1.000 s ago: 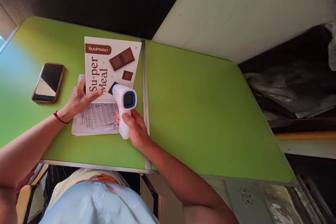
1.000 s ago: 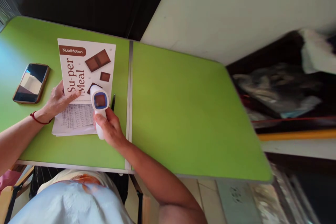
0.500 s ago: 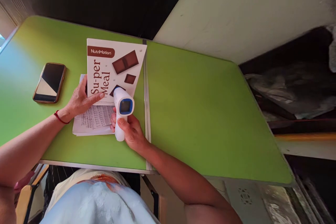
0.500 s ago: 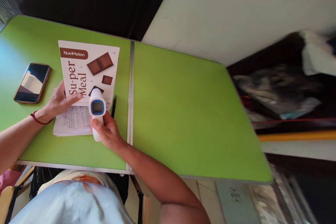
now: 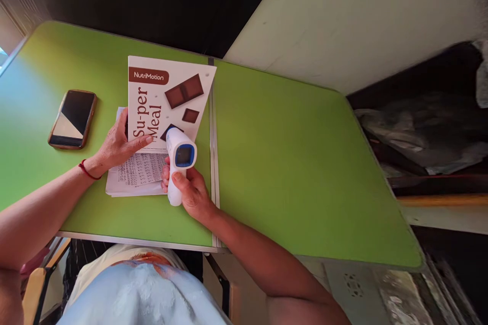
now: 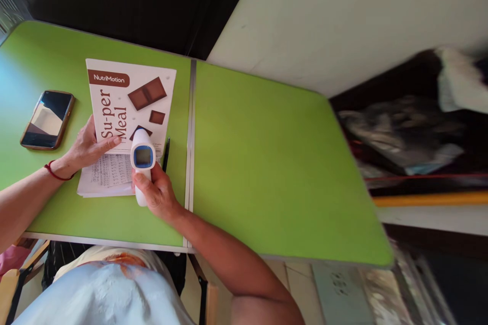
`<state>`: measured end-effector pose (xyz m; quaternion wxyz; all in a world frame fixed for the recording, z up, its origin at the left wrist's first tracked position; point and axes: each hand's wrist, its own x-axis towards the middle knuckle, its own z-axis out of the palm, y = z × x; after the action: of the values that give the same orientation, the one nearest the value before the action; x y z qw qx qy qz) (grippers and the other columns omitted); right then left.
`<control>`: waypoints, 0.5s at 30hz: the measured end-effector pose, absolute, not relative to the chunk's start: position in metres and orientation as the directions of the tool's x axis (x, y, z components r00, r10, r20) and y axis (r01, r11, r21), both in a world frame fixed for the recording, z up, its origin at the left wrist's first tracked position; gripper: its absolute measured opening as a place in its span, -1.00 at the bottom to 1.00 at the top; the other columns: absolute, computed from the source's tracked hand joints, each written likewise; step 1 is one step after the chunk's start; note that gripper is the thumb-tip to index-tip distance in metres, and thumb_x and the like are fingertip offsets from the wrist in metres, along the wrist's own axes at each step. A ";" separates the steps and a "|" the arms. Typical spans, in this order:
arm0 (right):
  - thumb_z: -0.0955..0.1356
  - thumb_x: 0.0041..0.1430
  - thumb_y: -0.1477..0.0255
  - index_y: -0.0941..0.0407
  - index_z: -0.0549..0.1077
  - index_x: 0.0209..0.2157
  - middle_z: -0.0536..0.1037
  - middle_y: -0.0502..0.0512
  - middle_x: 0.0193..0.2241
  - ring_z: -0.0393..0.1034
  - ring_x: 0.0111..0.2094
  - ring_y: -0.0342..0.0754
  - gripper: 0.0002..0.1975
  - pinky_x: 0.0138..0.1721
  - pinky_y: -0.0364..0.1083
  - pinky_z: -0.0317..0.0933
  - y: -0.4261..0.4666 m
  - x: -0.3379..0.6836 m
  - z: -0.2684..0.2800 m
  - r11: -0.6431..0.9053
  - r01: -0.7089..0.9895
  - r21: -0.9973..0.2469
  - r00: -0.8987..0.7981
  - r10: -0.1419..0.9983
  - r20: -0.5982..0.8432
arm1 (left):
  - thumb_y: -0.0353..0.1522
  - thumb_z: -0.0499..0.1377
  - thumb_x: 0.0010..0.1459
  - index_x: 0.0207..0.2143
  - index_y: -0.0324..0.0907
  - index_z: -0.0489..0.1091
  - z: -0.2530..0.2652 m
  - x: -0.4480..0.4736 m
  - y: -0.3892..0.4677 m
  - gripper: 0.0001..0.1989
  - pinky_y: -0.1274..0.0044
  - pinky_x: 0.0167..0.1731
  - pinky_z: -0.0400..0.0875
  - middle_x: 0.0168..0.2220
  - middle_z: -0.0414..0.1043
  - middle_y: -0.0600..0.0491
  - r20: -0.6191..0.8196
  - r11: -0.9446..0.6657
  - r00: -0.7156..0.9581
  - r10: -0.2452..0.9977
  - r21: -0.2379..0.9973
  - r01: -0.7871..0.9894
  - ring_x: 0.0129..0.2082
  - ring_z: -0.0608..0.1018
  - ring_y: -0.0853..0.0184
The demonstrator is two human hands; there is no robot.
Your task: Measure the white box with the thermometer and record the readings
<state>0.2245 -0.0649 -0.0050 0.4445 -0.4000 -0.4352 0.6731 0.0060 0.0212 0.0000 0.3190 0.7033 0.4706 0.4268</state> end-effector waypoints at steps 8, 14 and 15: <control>0.50 0.10 -0.15 0.03 0.43 -0.28 0.44 -0.04 -0.47 0.32 -0.48 -0.11 -0.46 -0.41 -0.04 0.27 -0.065 0.224 -0.007 -0.228 -0.280 -0.933 -0.304 0.943 -0.139 | 0.18 0.34 0.19 0.12 -0.08 0.34 -0.001 0.005 0.021 -0.31 0.32 -0.11 0.62 0.05 0.56 -0.08 0.329 -0.377 0.184 0.926 0.837 0.397 -0.03 0.65 0.10; 0.48 0.08 -0.20 0.03 0.41 -0.26 0.44 -0.05 -0.46 0.31 -0.47 -0.10 -0.42 -0.40 -0.04 0.27 -0.066 0.223 -0.006 -0.233 -0.261 -0.937 -0.308 0.940 -0.148 | 0.23 0.35 0.13 0.14 -0.08 0.33 -0.006 0.005 0.022 -0.24 0.27 -0.15 0.61 0.02 0.56 -0.10 0.303 -0.345 0.167 0.938 0.855 0.388 -0.06 0.65 0.04; 0.48 0.07 -0.21 0.02 0.41 -0.26 0.44 -0.04 -0.46 0.31 -0.47 -0.10 -0.41 -0.40 -0.03 0.27 -0.065 0.223 -0.006 -0.237 -0.259 -0.936 -0.310 0.939 -0.151 | 0.23 0.35 0.13 0.14 -0.09 0.32 -0.007 0.004 0.023 -0.23 0.26 -0.15 0.60 0.02 0.56 -0.10 0.303 -0.344 0.165 0.939 0.856 0.387 -0.05 0.65 0.04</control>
<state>0.2232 -0.0655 -0.0062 0.4388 -0.3904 -0.4349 0.6825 0.0045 0.0226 -0.0071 0.3168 0.6944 0.4771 0.4357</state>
